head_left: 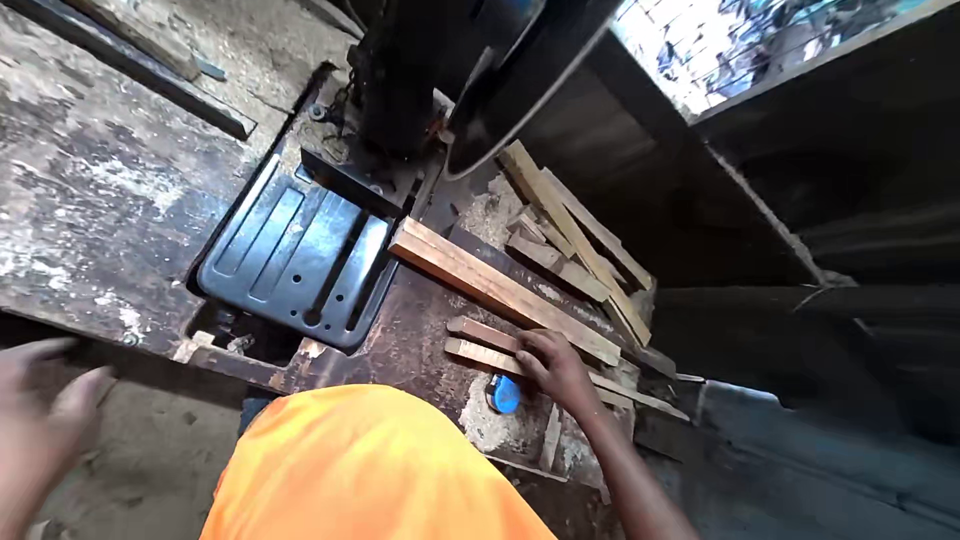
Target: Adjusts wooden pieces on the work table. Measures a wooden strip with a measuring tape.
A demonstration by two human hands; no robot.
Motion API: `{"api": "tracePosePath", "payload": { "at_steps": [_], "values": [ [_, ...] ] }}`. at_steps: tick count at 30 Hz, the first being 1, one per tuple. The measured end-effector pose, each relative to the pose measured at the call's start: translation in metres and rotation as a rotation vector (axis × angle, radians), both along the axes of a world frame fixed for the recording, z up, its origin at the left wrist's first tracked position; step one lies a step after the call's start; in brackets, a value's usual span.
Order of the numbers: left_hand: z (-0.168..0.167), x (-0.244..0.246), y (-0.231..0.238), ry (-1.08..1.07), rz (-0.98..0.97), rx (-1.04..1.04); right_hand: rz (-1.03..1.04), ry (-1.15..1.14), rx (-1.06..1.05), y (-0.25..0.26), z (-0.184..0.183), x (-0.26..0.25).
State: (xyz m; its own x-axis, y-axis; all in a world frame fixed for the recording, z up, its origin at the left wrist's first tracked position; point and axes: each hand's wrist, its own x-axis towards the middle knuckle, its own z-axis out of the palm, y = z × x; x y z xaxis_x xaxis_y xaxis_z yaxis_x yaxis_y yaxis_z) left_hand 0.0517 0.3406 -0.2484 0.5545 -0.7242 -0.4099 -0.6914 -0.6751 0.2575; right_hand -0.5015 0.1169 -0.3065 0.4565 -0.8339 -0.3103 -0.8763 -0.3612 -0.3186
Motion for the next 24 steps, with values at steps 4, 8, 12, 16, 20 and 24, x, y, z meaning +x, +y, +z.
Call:
{"api": "tracePosePath", "payload": {
  "at_steps": [4,8,12,16,20,24],
  "values": [
    [-0.081,-0.078,-0.060,0.290,-0.350,-0.322,-0.031,-0.001,0.044,0.003,-0.010,-0.003],
    [-0.109,-0.164,-0.127,0.552,-0.519,-0.363,-0.036,-0.042,0.017,-0.003,-0.016,0.006],
    [-0.135,-0.191,-0.161,0.598,-0.486,-0.402,-0.020,-0.097,-0.135,-0.003,-0.030,0.035],
    [-0.144,-0.181,-0.170,0.530,-0.310,-0.495,0.014,-0.107,-0.257,-0.002,-0.039,0.094],
    [-0.148,-0.166,-0.180,0.513,-0.219,-0.529,0.035,-0.086,-0.356,-0.002,-0.046,0.134],
    [-0.148,-0.159,-0.190,0.529,-0.218,-0.555,0.051,-0.101,-0.387,-0.008,-0.048,0.135]
  ]
}}
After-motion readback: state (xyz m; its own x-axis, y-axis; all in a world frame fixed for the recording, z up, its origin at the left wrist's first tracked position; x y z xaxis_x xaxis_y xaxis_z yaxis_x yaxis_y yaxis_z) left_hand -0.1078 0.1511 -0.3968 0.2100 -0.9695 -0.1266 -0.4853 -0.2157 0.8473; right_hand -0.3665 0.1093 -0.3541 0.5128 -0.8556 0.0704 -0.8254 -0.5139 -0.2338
